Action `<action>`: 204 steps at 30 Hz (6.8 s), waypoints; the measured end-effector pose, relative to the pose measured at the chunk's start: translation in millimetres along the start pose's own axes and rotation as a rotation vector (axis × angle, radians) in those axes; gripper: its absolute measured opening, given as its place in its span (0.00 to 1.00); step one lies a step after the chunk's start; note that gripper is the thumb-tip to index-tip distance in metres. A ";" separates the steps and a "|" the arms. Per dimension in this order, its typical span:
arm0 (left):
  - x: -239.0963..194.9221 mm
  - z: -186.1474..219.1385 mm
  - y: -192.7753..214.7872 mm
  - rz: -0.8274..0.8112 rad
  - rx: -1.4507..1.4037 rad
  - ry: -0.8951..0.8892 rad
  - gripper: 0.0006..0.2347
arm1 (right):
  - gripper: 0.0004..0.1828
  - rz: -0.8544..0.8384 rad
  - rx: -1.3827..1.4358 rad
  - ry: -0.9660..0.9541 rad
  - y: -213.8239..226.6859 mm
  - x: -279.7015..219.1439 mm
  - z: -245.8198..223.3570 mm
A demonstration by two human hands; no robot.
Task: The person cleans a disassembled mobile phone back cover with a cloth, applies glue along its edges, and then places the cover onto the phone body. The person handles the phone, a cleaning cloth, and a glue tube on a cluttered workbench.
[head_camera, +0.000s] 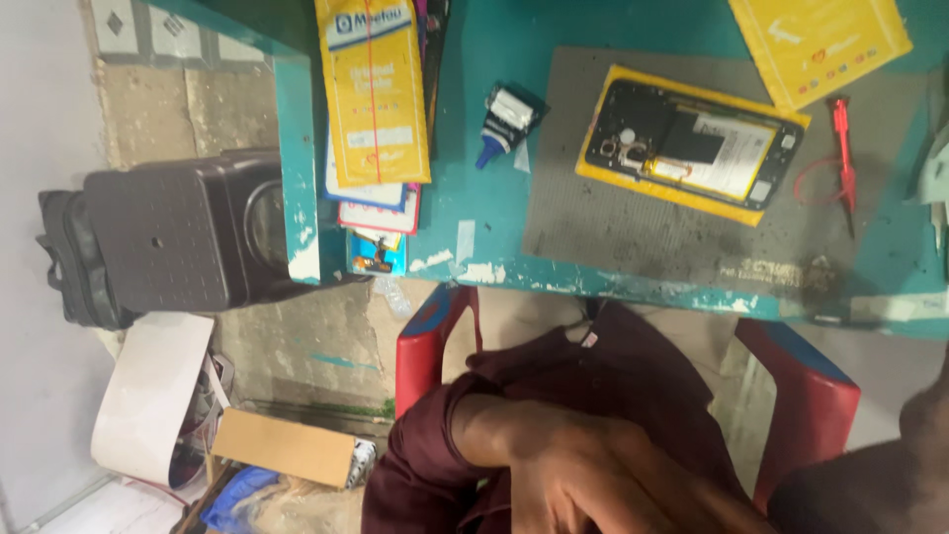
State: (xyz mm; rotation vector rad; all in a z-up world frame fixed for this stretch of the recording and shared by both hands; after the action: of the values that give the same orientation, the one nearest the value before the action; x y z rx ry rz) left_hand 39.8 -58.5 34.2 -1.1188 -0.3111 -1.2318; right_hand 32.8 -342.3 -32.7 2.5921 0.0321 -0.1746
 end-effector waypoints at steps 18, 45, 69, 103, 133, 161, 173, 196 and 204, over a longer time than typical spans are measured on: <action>-56.1 6.9 50.7 0.819 -0.191 -0.260 0.50 | 0.55 0.177 0.003 0.940 -53.3 -11.1 -87.1; -49.9 1.1 49.3 0.558 -0.212 -0.207 0.41 | 0.49 -1.487 1.799 -0.221 -107.1 -16.0 -61.6; -66.5 105.8 93.5 0.829 1.871 0.588 0.17 | 0.26 -0.336 -0.803 0.721 -45.3 136.1 -124.9; -60.3 98.0 148.6 0.373 2.003 0.892 0.24 | 0.24 -0.474 -0.720 0.670 -64.4 155.6 -105.6; -60.0 90.5 146.9 0.298 2.143 0.899 0.18 | 0.25 -0.524 -0.666 0.688 -65.7 156.5 -133.2; -48.7 87.3 143.0 0.267 2.188 0.971 0.16 | 0.40 -0.494 -0.470 0.522 -36.5 157.7 -103.1; -43.4 89.0 141.4 0.268 2.159 0.976 0.18 | 0.21 -0.476 -0.605 0.636 -36.9 154.9 -99.7; -50.2 74.6 131.9 0.860 1.956 0.507 0.13 | 0.27 -0.218 -0.548 0.655 -53.6 119.6 -135.4; -50.8 77.5 132.7 1.011 1.715 0.477 0.10 | 0.23 -0.126 -0.613 0.736 -58.7 106.7 -124.4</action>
State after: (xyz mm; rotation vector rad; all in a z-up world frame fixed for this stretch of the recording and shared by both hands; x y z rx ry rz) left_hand 162.7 22.6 -33.1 0.5421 -0.2455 -0.0087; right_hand 149.9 -229.0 28.6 1.9099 0.4390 0.6489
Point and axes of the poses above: each hand's wrist, its own x-axis towards the middle knuckle, its own y-axis out of the back of the hand, z = x × y, the point moved 3 cm from there along x, towards the middle knuckle, and after that the axes turned 9 degrees about -z, right-handed, at the moved point
